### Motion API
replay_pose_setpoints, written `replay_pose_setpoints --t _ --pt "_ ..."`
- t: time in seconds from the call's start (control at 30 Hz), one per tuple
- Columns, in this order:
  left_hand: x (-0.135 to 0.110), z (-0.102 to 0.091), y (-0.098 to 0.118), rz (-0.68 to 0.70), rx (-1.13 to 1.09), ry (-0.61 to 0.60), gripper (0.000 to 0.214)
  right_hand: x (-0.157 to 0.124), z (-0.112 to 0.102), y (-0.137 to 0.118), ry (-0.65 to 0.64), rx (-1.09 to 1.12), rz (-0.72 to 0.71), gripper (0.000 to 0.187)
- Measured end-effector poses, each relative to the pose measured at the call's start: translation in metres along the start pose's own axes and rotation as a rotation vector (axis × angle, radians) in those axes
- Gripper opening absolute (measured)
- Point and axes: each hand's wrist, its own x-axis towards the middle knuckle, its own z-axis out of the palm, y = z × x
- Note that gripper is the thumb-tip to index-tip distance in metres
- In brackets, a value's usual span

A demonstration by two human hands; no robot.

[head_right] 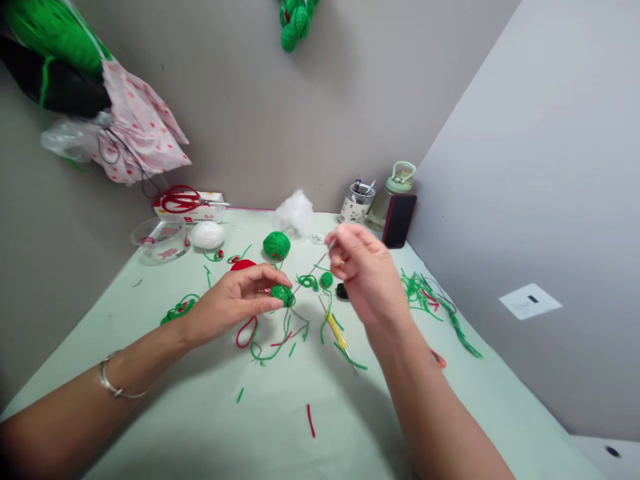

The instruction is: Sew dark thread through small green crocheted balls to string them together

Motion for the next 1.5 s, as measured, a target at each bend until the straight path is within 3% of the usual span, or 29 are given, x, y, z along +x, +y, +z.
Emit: replay_pose_setpoints --t 0.17,0.3,0.4,0.47,0.57,0.7,0.8,0.97,1.13,1.3,1.4,1.5 --pt "0.004 -0.01 -0.001 -0.046 -0.07 0.034 0.028 0.011 -0.049 -0.049 0.147 -0.061 0.021 0.017" --pt "0.009 -0.022 0.002 -0.006 -0.186 0.184 0.028 0.018 -0.104 -0.077 0.37 -0.137 -0.26 0.031" --pt "0.009 -0.025 0.006 0.011 -0.224 0.233 0.027 0.022 -0.125 -0.077 0.484 -0.134 -0.407 0.023" --pt "0.008 -0.023 0.006 0.001 -0.216 0.214 0.029 0.02 -0.116 -0.068 0.415 -0.133 -0.4 0.014" --pt "0.005 -0.018 0.005 -0.026 -0.179 0.157 0.031 0.011 -0.074 -0.045 0.24 -0.201 -0.279 0.008" --pt "0.002 -0.012 0.005 -0.016 -0.12 0.119 0.032 -0.01 -0.011 -0.011 -0.089 -0.6 -0.205 0.013" --pt "0.002 -0.007 0.006 0.015 -0.09 0.126 0.029 -0.023 0.014 0.01 -0.281 -0.827 -0.284 0.014" --pt "0.004 -0.003 0.002 0.033 -0.107 0.131 0.027 -0.025 0.019 0.024 -0.296 -0.909 -0.363 0.01" --pt "0.002 -0.005 0.005 0.052 -0.094 0.16 0.027 -0.021 0.016 0.024 -0.236 -0.746 -0.187 0.019" --pt "-0.003 -0.003 0.015 0.099 -0.096 0.131 0.027 -0.032 0.023 0.03 -0.338 -0.533 -0.032 0.027" --pt "-0.007 0.0 0.021 0.113 -0.117 0.113 0.026 -0.039 0.017 0.033 -0.256 -0.378 0.014 0.03" --pt "-0.014 0.001 0.023 0.106 -0.165 0.108 0.028 -0.039 -0.003 0.034 -0.14 -0.199 0.024 0.032"
